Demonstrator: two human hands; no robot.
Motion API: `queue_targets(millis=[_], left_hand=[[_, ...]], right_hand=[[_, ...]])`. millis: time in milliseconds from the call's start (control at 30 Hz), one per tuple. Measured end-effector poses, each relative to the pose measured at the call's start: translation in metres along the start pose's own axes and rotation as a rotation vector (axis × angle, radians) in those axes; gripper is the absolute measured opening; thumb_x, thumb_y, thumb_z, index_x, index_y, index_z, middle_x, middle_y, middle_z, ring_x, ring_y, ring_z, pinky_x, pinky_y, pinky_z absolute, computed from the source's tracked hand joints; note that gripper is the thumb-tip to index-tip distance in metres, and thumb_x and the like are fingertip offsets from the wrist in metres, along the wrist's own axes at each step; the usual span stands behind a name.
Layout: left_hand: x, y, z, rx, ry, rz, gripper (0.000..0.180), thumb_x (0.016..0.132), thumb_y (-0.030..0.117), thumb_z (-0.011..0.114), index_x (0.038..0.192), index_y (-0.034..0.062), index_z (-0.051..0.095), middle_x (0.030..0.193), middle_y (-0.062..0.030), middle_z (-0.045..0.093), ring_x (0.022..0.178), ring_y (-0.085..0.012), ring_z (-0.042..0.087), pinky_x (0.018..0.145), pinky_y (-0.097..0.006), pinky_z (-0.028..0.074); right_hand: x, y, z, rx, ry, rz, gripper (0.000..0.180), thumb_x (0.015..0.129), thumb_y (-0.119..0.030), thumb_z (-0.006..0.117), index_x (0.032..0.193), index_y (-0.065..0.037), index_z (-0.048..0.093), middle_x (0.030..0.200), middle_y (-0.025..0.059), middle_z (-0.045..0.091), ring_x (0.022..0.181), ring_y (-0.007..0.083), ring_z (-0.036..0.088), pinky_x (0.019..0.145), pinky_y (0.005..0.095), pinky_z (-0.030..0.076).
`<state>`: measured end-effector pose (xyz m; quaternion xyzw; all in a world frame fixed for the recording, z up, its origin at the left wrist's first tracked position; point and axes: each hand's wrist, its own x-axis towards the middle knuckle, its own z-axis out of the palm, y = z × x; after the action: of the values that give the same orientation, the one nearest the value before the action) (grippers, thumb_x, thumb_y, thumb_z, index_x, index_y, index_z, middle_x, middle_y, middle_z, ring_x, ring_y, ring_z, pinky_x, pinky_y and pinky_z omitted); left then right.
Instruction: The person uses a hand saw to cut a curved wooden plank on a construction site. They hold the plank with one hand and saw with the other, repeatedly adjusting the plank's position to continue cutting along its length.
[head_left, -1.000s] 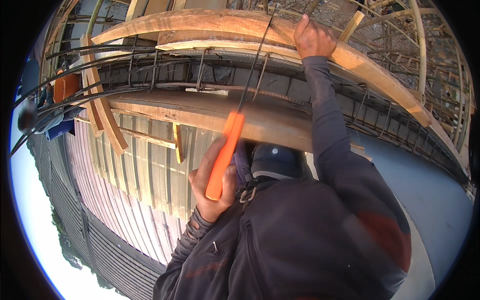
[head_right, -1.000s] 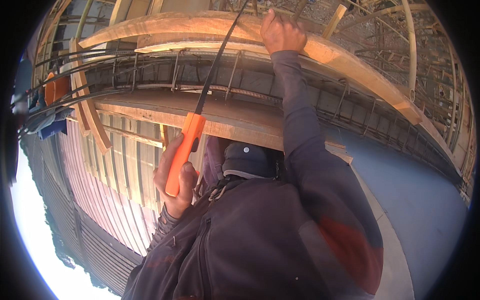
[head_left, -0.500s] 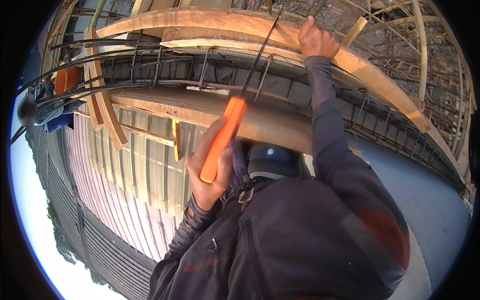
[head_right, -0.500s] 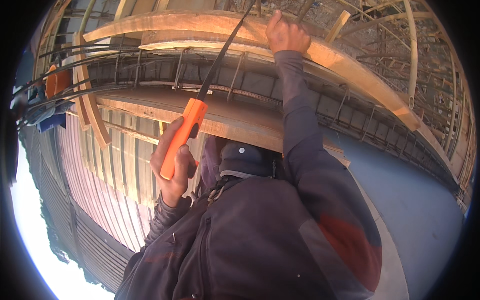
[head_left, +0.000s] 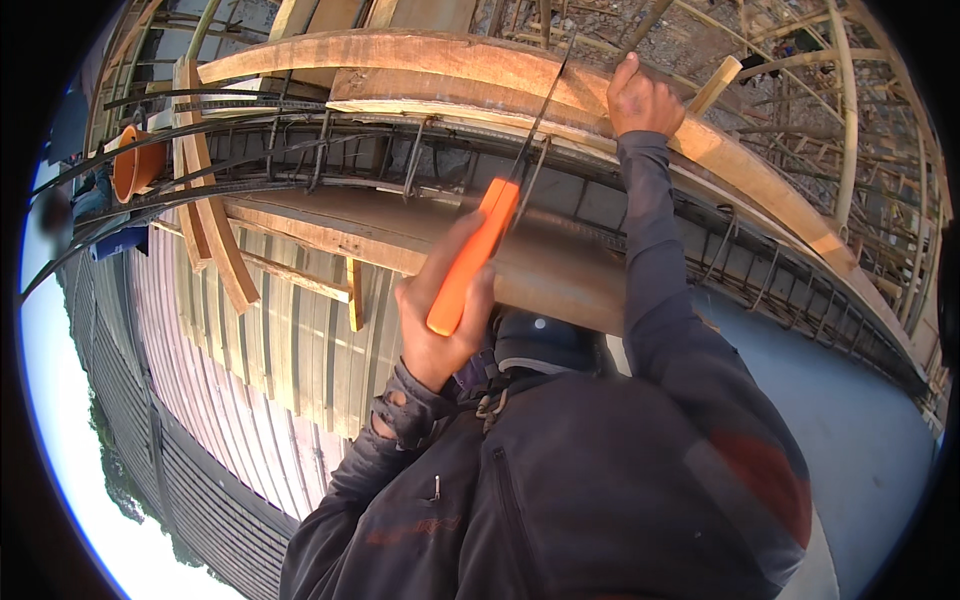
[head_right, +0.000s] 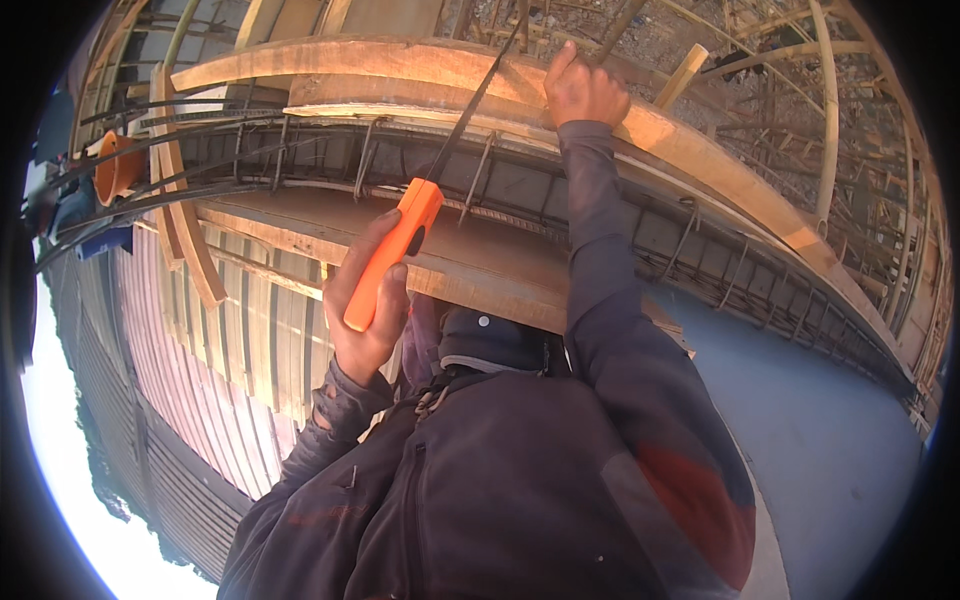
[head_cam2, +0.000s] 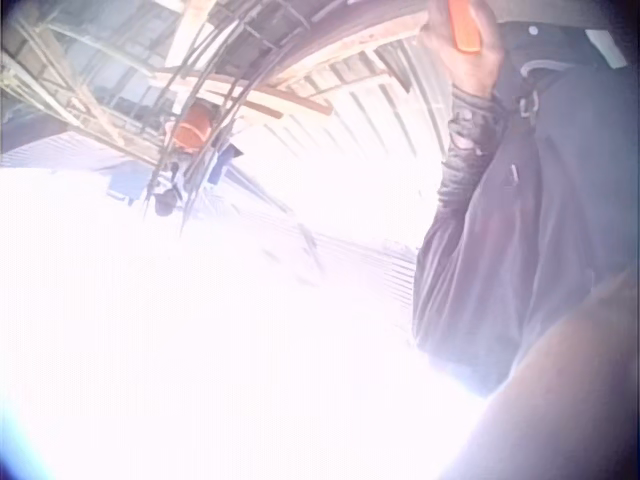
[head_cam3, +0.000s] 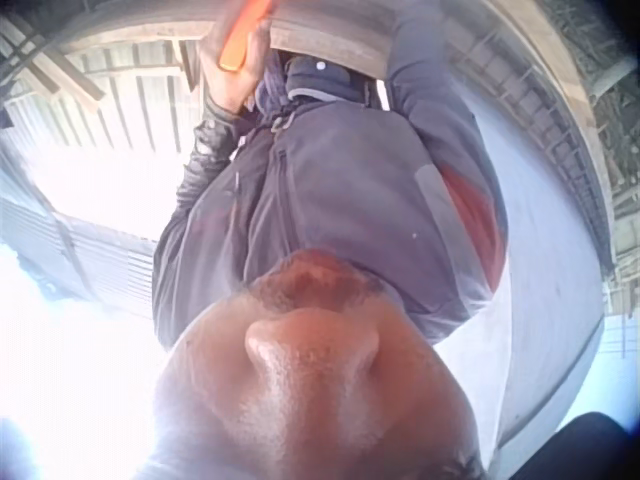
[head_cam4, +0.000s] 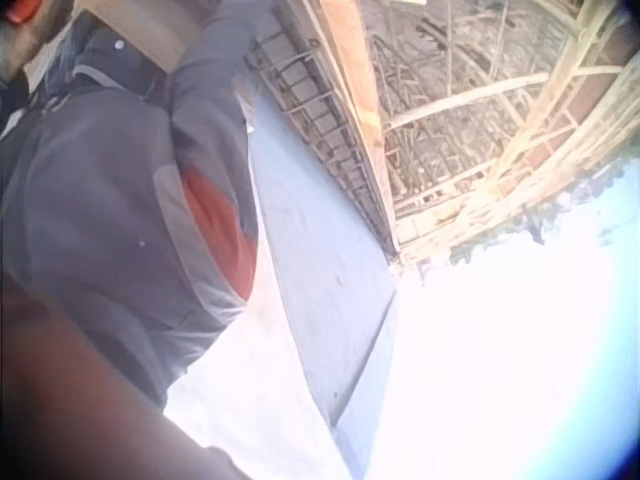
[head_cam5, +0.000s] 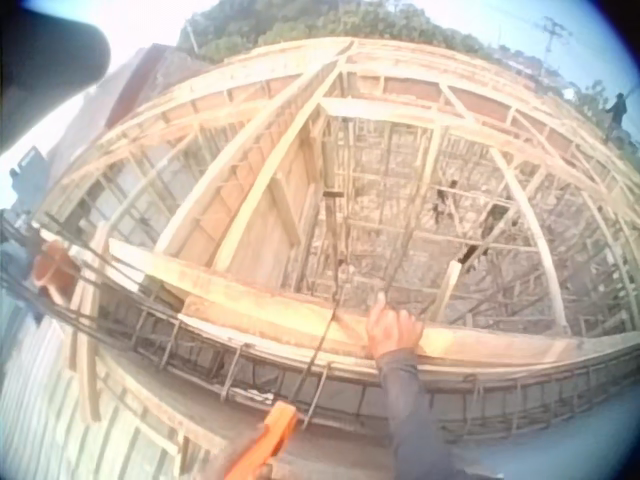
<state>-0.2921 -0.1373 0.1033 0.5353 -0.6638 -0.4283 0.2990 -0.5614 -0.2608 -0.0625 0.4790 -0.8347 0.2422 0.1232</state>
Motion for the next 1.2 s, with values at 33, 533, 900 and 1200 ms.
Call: queue_targets(millis=[33,533,900,1200], left_hand=[[0.043,-0.007,0.021,0.003,0.017,-0.008,0.047,0.096,0.018,0.070,0.140,0.0023,0.066,0.110,-0.0253,0.077,0.097,-0.0361,0.079,0.087,-0.041,0.061],[0.050,0.013,0.013,-0.064,-0.035,-0.174,0.043,0.096,0.013,0.070,0.137,-0.0020,0.066,0.094,-0.0221,0.079,0.083,-0.0311,0.080,0.077,-0.040,0.060],[-0.061,0.035,-0.039,0.061,-0.058,-0.013,0.047,0.099,0.016,0.065,0.142,-0.0038,0.063,0.126,-0.0261,0.074,0.119,-0.0328,0.074,0.101,-0.038,0.057],[0.051,0.008,0.040,-0.088,-0.040,-0.128,0.045,0.105,0.018,0.062,0.145,-0.0030,0.061,0.097,-0.0096,0.078,0.066,-0.0123,0.063,0.064,-0.030,0.053]], right_hand=[[0.000,-0.001,-0.001,0.028,0.029,-0.015,0.060,0.105,-0.037,0.052,0.060,-0.005,0.077,0.062,0.0222,0.069,0.055,0.0420,0.068,0.061,0.0485,0.057],[-0.005,-0.006,0.001,0.087,0.045,-0.011,0.059,0.105,-0.038,0.050,0.063,-0.008,0.078,0.063,0.0217,0.070,0.057,0.0408,0.070,0.067,0.0482,0.058],[-0.001,0.003,-0.006,0.085,0.236,-0.113,0.045,0.102,-0.028,0.058,0.066,-0.009,0.078,0.066,0.0160,0.073,0.054,0.0322,0.069,0.064,0.0437,0.058],[0.008,0.003,0.015,0.197,0.251,-0.075,0.055,0.102,-0.032,0.056,0.054,-0.008,0.071,0.053,0.0157,0.065,0.044,0.0332,0.062,0.064,0.0414,0.057]])
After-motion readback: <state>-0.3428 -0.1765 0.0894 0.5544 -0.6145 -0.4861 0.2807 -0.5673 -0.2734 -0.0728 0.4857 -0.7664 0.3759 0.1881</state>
